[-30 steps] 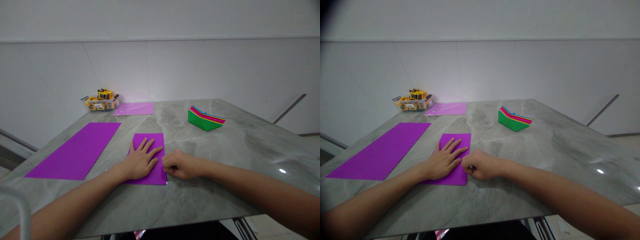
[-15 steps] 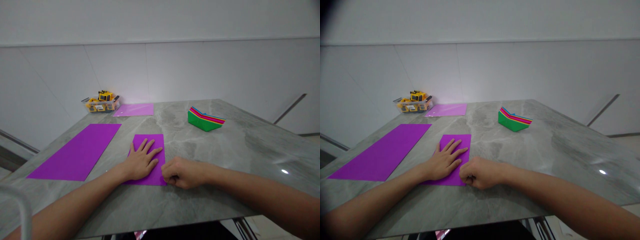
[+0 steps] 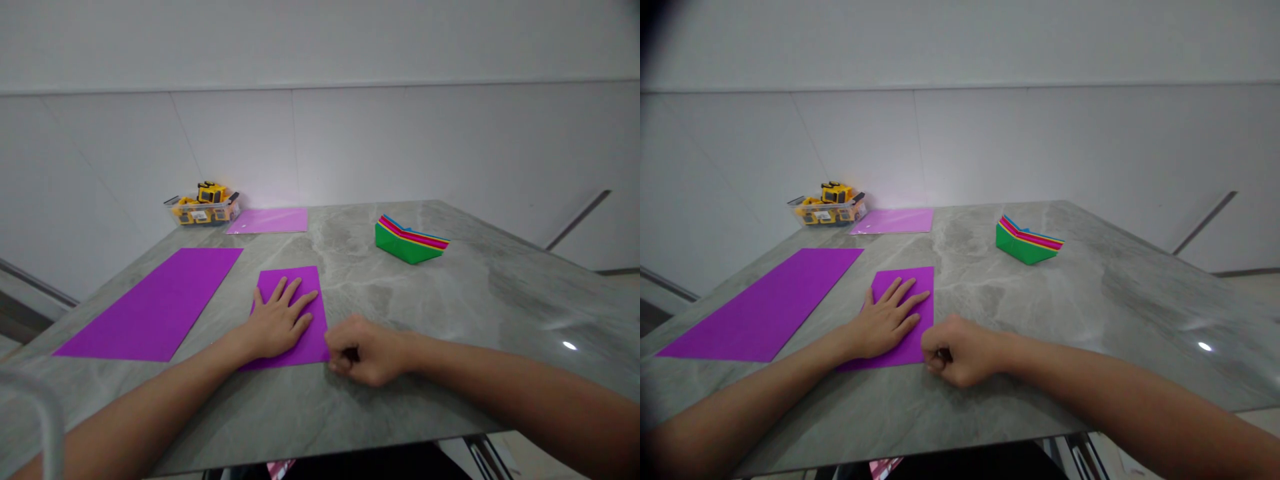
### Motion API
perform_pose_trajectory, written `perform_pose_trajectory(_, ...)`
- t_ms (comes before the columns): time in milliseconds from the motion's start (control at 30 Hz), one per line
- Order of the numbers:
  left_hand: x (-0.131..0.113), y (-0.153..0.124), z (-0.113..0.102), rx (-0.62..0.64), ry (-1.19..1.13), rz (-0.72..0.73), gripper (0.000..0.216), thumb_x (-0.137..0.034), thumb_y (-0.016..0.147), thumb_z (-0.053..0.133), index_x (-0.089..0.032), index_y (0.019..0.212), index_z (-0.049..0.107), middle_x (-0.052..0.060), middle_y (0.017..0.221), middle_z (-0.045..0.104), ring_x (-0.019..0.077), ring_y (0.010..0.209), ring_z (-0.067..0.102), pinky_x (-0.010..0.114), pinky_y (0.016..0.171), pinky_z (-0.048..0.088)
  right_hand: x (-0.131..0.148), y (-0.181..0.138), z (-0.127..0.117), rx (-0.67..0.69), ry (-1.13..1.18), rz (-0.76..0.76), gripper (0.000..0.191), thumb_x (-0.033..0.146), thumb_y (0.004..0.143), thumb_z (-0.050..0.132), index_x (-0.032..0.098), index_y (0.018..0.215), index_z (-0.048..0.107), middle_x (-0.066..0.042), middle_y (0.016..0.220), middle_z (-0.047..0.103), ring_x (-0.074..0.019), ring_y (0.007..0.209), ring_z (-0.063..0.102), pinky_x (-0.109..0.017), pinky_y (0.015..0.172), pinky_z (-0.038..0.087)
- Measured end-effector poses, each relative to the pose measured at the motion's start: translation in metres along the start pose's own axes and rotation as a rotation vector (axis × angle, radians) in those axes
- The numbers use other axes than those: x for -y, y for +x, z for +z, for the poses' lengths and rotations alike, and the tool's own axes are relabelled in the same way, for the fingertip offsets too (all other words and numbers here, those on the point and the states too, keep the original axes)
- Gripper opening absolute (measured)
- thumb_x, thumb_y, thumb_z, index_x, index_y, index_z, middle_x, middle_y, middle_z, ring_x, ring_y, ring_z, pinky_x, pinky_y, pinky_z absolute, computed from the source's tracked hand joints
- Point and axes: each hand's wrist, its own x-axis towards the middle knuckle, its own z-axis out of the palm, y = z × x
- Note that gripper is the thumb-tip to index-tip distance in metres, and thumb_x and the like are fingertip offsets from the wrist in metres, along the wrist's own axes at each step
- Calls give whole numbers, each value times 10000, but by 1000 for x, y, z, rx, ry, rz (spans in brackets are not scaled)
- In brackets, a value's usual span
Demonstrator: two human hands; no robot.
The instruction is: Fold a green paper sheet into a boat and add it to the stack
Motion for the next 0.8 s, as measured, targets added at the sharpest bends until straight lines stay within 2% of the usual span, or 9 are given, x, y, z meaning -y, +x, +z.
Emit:
perform_pose_trajectory(67, 1, -2, 1, -23, 4, -55, 566, -567, 990, 198, -372, 1514, 290, 112, 1631, 181, 419, 1476, 124, 804, 1013, 141, -6, 1, 2, -140, -66, 45, 234, 15, 635, 490, 204, 592, 359, 66, 562, 366, -87, 509, 343, -222, 523, 294)
perform_pose_trajectory(133, 1, -4, 2, -49, 6, -119, 573, -582, 981, 217, -374, 1507, 307, 125, 1618, 222, 441, 1462, 160, 809, 995, 176, -10, 1, 3, -198, -138, 86, 218, 18, 618, 495, 200, 598, 378, 60, 565, 394, -89, 511, 349, -222, 519, 291)
perform_pose_trajectory(300, -2, -5, 0, -82, 29, -196, 585, -585, 966, 272, -348, 1496, 349, 161, 1579, 303, 473, 1424, 251, 771, 998, 248, -9, 1, 6, -140, -273, 121, 222, 16, 609, 504, 199, 619, 380, 47, 593, 427, -99, 546, 377, -229, 537, 296)
perform_pose_trajectory(533, -2, -7, 2, 4, -7, -154, 712, -677, 942, 195, -305, 1549, 232, 202, 1622, 137, 493, 1452, 57, 796, 1017, 158, -2, 7, 7, -137, -354, 198, 210, 46, 670, 477, 203, 637, 342, 49, 591, 381, -101, 542, 325, -239, 535, 256)
perform_pose_trajectory(800, -1, -9, 2, 16, -13, -128, 761, -719, 920, 164, -301, 1554, 208, 190, 1628, 99, 477, 1458, 34, 793, 1032, 116, -3, 13, 6, -140, -406, 201, 207, 39, 664, 474, 203, 631, 351, 33, 594, 413, -111, 553, 346, -247, 537, 255)
